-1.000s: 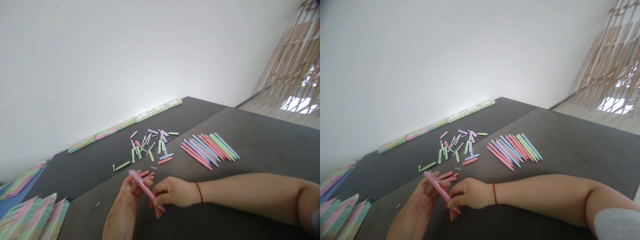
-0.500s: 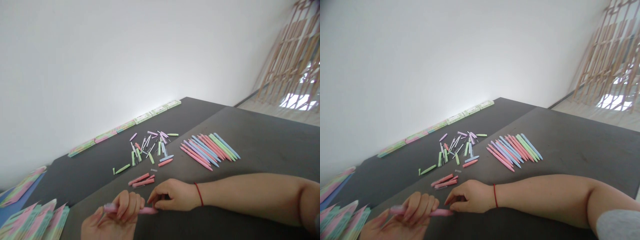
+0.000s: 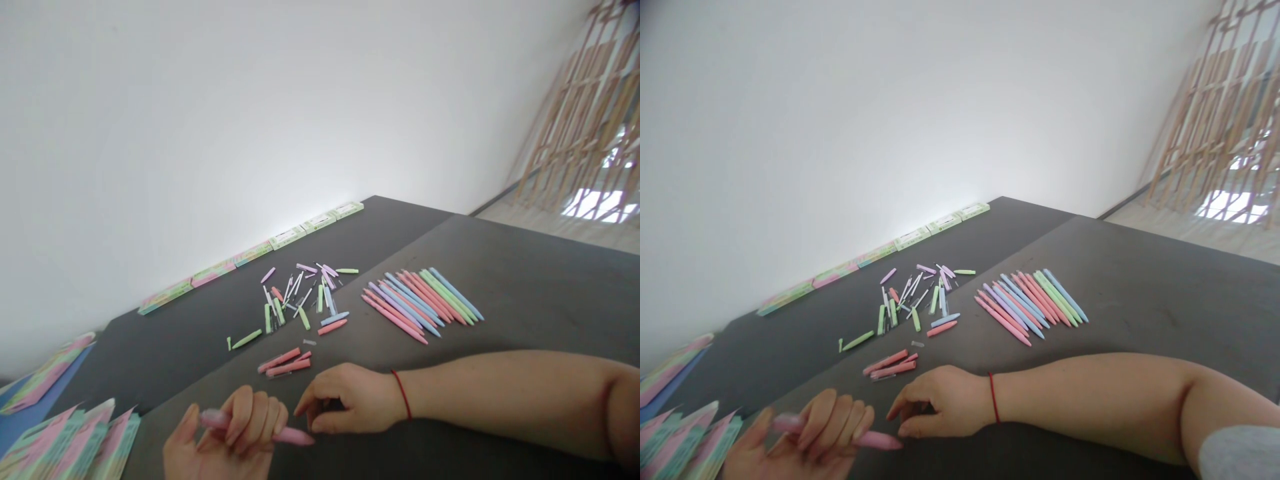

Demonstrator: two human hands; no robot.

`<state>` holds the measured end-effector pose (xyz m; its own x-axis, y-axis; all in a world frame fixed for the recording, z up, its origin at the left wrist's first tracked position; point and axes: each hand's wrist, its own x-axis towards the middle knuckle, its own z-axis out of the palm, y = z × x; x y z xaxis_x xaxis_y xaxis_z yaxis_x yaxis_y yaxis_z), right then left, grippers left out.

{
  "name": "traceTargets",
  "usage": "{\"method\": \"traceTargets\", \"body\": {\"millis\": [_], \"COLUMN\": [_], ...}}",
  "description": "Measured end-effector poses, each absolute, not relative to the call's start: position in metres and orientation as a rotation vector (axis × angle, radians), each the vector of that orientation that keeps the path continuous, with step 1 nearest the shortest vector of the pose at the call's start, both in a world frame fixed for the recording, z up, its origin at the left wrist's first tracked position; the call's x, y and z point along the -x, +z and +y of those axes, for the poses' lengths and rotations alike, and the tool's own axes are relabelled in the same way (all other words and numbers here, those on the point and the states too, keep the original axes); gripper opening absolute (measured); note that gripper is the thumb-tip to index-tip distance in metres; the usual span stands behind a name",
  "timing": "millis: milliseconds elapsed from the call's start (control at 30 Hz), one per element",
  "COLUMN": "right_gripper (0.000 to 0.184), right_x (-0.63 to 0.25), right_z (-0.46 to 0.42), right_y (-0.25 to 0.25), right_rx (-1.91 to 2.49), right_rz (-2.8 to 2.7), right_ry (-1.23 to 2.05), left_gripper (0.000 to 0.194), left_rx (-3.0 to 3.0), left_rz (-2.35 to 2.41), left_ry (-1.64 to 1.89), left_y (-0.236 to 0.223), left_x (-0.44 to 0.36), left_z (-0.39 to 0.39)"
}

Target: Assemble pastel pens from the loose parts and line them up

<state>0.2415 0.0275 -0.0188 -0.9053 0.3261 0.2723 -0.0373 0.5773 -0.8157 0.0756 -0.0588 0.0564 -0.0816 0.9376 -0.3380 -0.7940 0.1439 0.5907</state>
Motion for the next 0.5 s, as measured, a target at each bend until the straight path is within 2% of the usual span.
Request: {"method": "traceTargets", "body": {"millis": [233,500], "right_gripper": [0.034,0.031], "right_x": [-0.2419,-0.2405], "right_z": [0.0245,0.0239], "right_y": [-0.0122,-0.0102], "right_rx": [0.132,0.141], "right_rz": [-2.41,-2.364], "right_ry": [1.039,1.213], "left_gripper": [0.044,0.049], "left_rx": [-0.222,-0.218], "left_rz": [0.749,0.76], "left_ry": [1.47,1.534], "left_y": [0.0512,0.0528], "left_x": [-0.0816,-0.0845], "left_z": [-0.059,-0.0601]}}
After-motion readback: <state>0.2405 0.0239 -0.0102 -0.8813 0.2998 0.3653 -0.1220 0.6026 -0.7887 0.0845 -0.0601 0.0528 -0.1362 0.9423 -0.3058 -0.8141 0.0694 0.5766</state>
